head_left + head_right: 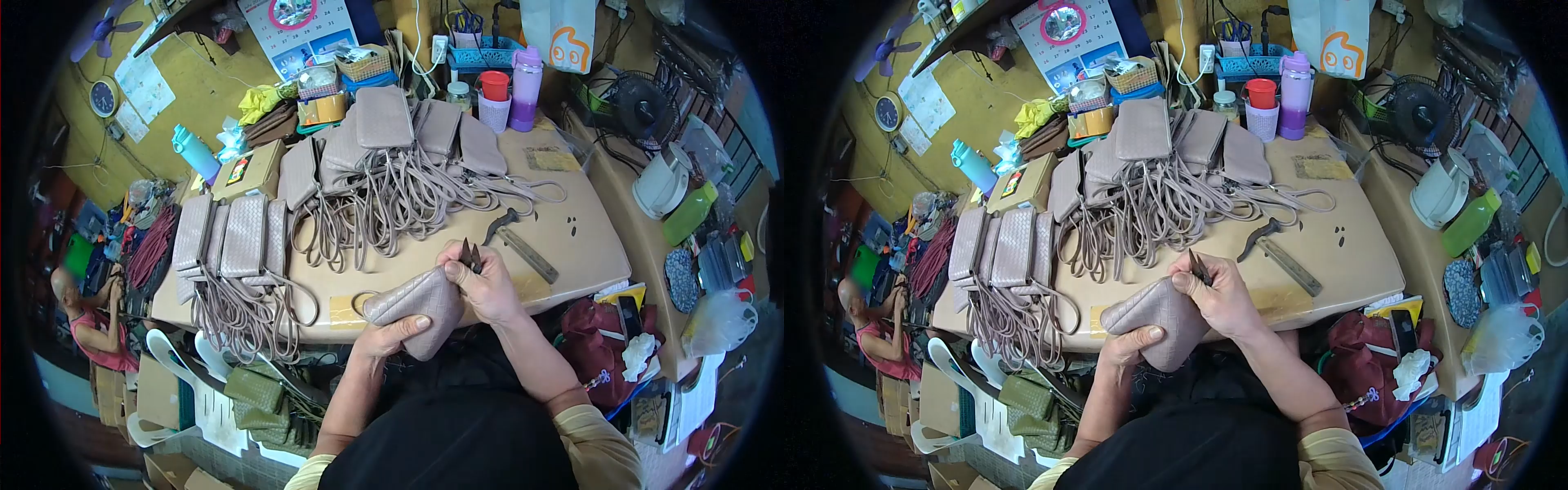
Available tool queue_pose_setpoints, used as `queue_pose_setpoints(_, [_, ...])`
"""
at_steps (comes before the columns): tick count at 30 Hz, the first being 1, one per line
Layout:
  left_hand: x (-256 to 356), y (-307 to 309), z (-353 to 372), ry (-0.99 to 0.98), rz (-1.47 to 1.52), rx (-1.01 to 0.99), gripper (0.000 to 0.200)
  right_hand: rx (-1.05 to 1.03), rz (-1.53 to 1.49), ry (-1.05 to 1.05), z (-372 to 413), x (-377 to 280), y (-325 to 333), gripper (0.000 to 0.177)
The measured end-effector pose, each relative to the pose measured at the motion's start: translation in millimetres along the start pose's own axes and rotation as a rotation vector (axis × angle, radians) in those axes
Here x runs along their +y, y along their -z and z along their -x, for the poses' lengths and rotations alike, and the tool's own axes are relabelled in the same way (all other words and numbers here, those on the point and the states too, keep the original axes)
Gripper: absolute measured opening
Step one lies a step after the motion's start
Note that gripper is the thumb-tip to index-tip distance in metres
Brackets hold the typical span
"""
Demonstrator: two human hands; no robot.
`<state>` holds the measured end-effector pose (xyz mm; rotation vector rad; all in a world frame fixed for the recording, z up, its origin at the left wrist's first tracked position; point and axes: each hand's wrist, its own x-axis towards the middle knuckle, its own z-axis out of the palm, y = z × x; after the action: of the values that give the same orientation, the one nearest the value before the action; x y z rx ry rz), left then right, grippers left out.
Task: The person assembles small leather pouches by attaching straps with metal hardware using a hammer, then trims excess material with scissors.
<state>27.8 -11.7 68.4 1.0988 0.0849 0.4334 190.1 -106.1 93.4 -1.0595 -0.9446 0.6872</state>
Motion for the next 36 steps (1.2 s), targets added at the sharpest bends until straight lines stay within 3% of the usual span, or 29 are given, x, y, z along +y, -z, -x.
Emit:
queue_pose_setpoints(2, [-4, 6, 1, 0.056, 0.045, 0.067, 0.062, 0.001, -0.090, -0.087, 2, 3, 1, 0.011])
queue_pose_setpoints(5, [-3, 2, -4, 0.096, 0.074, 0.158, 0.054, 0.072, 0.068, -0.020, -5, -14, -3, 0.009])
queue_pose_setpoints(7, [-10, 3, -3, 0.006, -0.213, 0.121, 0.048, 0.054, 0.246, 0.127, -3, -17, 1, 0.010])
queue_pose_setpoints(9, [-8, 0, -3, -0.031, -0.264, 0.110, 0.048, 0.048, 0.240, 0.147, -2, -10, 4, 0.011])
queue_pose_setpoints(12, [3, -6, -6, -0.108, -0.512, 0.003, 0.054, 0.068, -0.253, -0.097, 0, 4, 7, 0.012])
queue_pose_setpoints(16, [10, -14, -5, -0.117, -0.391, 0.019, 0.051, 0.279, -0.294, -0.156, -1, 18, 16, 0.014])
queue_pose_setpoints(19, [10, -15, 2, 0.041, -0.402, 0.133, 0.040, 0.295, -0.285, -0.122, 5, 25, 22, 0.013])
queue_pose_setpoints(21, [3, -24, -2, -0.261, -0.410, 0.399, 0.023, 0.311, -0.311, -0.120, 8, 26, 23, 0.014])
queue_pose_setpoints(23, [-2, -25, -8, -0.361, -0.331, 0.455, 0.015, 0.326, -0.337, -0.120, 7, 31, 24, 0.015])
queue_pose_setpoints(25, [1, -19, -11, -0.393, -0.471, 0.427, 0.014, 0.358, 0.225, 0.166, -3, 32, 23, 0.014])
queue_pose_setpoints(26, [5, -17, -12, -0.413, -0.571, 0.441, 0.014, 0.356, 0.226, 0.168, -2, 27, 24, 0.014])
queue_pose_setpoints(28, [11, -14, -15, -0.483, -0.741, 0.399, 0.015, 0.317, 0.735, 0.526, -3, -16, 9, 0.017])
queue_pose_setpoints(29, [13, -14, -16, -0.539, -0.910, 0.355, 0.015, 0.318, 0.736, 0.525, -3, -23, 5, 0.017])
queue_pose_setpoints(31, [31, -31, -17, -0.492, -0.955, 0.284, 0.019, -0.014, 0.812, 0.519, 1, -29, -3, 0.031])
queue_pose_setpoints(33, [41, -39, -21, -0.567, -1.136, 0.210, 0.025, 0.008, 0.746, 0.495, -1, -18, -1, 0.030])
queue_pose_setpoints(35, [34, -40, -13, -0.521, -1.224, 0.241, 0.034, 0.056, 0.588, 0.446, -4, 0, 5, 0.024])
queue_pose_setpoints(36, [29, -39, -9, -0.635, -1.405, 0.328, 0.039, 0.075, 0.557, 0.443, 0, 5, 2, 0.020])
